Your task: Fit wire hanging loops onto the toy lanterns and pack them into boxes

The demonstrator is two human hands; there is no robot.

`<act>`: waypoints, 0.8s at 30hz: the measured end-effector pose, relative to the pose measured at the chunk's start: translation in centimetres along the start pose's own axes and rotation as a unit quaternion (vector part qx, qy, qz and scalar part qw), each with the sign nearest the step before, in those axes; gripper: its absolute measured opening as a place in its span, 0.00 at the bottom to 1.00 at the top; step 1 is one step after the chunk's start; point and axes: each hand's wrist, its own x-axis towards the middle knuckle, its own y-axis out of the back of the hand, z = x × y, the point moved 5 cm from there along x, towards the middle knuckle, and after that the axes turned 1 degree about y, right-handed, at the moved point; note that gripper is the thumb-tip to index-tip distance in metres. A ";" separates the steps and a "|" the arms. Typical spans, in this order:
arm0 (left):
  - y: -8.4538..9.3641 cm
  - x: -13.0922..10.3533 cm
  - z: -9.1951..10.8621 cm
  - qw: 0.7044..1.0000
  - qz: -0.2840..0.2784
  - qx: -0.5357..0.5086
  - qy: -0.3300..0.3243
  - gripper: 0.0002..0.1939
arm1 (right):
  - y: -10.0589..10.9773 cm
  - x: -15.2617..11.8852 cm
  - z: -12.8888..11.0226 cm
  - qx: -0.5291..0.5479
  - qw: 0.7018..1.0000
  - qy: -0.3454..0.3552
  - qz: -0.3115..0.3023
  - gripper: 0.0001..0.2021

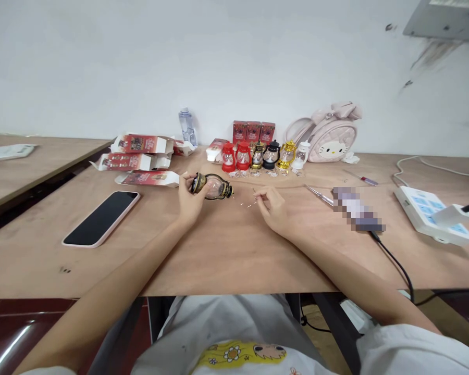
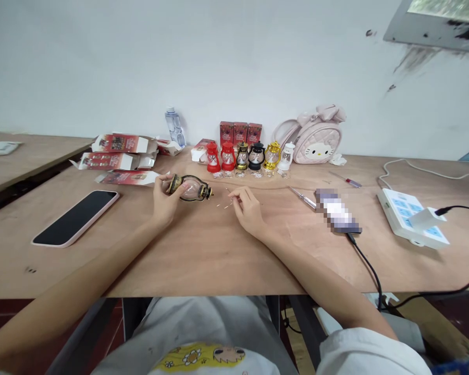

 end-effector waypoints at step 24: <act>-2.3 -2.2 -0.8 0.948 -0.088 -0.191 0.238 0.25 | -0.9 -0.2 0.2 0.033 0.999 -0.026 -0.022 0.06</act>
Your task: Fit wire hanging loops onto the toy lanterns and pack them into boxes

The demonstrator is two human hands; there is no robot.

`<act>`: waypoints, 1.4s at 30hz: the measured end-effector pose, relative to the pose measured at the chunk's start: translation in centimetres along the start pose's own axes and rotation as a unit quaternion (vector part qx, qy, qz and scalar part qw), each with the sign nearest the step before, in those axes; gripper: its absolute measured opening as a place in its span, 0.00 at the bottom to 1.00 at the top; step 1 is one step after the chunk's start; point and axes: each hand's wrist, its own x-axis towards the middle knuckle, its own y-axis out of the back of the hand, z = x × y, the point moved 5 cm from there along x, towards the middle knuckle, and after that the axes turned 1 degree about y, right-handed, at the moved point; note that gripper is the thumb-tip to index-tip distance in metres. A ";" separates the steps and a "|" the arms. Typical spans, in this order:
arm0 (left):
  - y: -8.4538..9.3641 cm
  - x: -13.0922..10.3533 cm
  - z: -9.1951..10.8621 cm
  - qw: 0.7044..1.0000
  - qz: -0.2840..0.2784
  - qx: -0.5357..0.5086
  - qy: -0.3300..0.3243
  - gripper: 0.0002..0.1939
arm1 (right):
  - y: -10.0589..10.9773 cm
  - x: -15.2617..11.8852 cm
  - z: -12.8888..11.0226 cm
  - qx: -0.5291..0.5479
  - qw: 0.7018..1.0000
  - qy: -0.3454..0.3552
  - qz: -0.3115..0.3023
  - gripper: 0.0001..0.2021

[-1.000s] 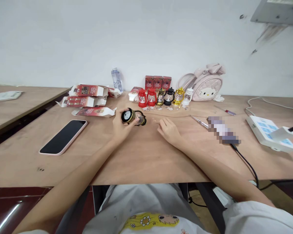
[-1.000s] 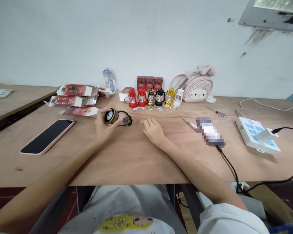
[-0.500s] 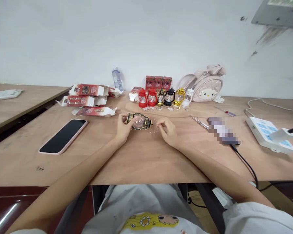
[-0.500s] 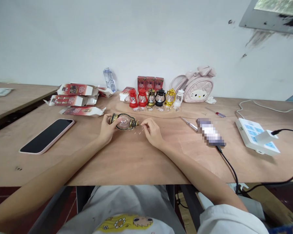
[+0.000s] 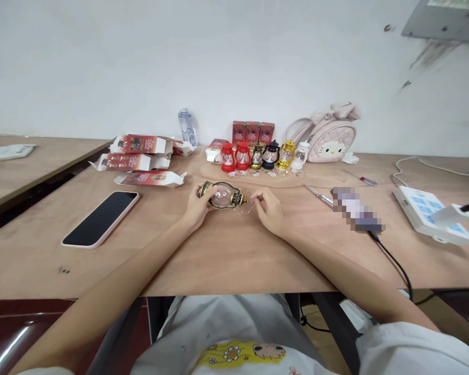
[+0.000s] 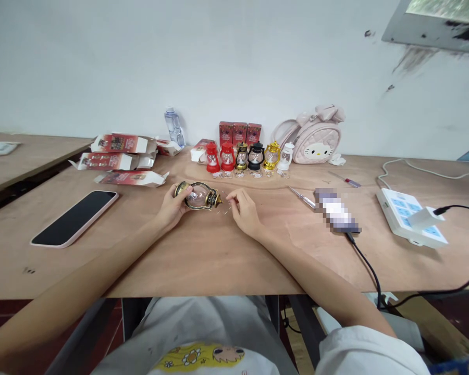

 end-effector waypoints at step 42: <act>-0.3 0.2 -0.9 0.994 -0.042 -0.030 0.096 0.15 | -0.6 -0.4 -1.0 -0.004 0.999 0.043 -0.030 0.07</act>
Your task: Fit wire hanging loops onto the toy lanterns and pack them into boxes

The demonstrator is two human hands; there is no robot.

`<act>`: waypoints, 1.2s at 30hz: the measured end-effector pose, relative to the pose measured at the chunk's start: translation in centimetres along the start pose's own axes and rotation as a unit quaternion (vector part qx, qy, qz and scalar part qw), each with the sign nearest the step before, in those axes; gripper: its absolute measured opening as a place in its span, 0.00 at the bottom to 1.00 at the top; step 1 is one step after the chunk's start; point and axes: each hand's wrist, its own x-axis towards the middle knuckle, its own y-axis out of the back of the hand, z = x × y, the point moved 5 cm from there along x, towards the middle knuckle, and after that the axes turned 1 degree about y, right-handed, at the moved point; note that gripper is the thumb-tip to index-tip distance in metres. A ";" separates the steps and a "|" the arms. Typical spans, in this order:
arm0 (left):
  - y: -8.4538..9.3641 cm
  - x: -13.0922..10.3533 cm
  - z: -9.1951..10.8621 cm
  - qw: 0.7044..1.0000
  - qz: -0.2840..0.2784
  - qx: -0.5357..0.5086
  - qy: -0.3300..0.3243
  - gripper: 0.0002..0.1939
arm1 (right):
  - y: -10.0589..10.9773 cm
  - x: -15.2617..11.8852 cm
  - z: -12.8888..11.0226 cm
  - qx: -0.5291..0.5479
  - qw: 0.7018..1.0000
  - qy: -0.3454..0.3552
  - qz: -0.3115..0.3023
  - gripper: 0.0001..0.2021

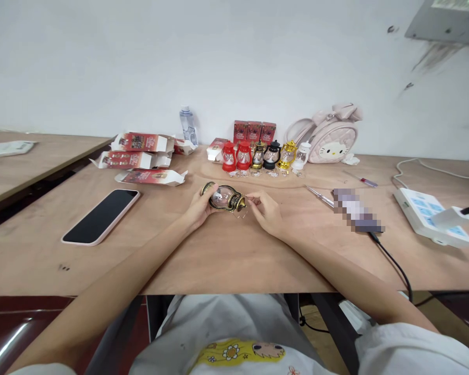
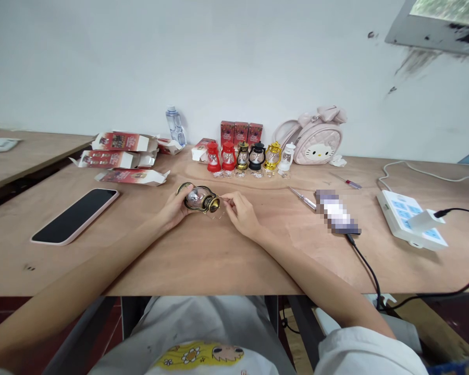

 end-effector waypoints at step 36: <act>-0.2 -0.2 0.1 0.999 -0.024 0.021 -0.013 0.19 | -0.3 -0.2 0.0 -0.044 0.998 0.021 -0.031 0.08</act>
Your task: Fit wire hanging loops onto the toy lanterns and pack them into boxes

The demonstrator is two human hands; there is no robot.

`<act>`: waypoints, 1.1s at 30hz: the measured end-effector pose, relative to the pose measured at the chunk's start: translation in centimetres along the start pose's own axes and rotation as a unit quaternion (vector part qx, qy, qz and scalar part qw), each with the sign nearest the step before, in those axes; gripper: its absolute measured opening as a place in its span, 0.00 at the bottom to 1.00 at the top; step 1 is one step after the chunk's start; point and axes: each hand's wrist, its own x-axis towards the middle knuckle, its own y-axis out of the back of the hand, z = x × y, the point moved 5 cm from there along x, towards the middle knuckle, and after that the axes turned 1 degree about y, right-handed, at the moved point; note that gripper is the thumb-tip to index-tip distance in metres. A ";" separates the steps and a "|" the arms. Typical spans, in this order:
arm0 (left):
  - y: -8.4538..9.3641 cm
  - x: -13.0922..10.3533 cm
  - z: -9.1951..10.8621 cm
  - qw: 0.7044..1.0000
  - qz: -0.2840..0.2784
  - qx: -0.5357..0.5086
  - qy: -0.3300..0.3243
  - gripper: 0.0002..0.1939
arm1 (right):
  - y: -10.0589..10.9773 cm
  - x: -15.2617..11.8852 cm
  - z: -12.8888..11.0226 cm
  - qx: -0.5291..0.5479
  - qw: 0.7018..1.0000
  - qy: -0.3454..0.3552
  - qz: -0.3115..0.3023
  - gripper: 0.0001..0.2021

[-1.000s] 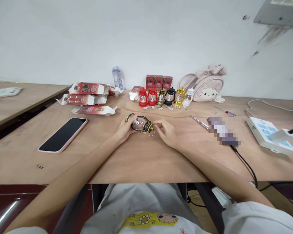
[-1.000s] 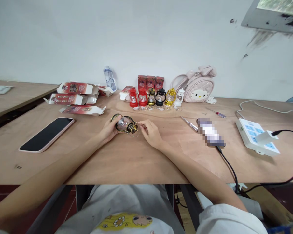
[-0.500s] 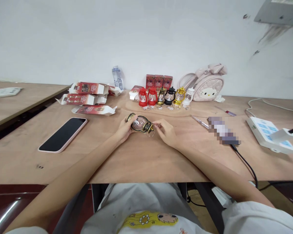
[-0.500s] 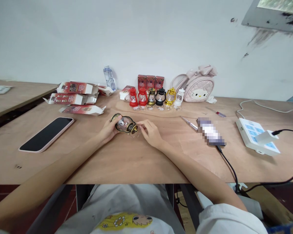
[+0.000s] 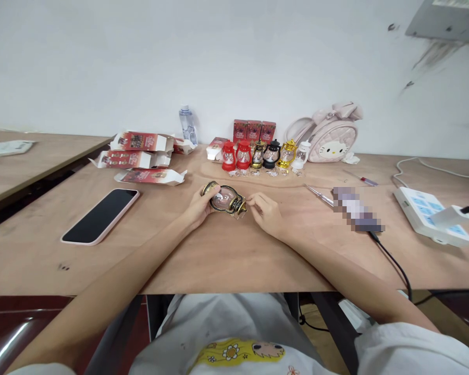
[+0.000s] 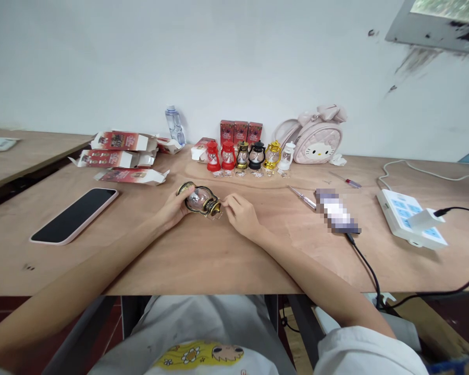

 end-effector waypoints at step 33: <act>-0.2 -0.2 -0.2 0.999 -0.022 -0.023 -0.003 0.22 | 0.3 -0.1 0.0 -0.011 1.000 -0.022 0.016 0.09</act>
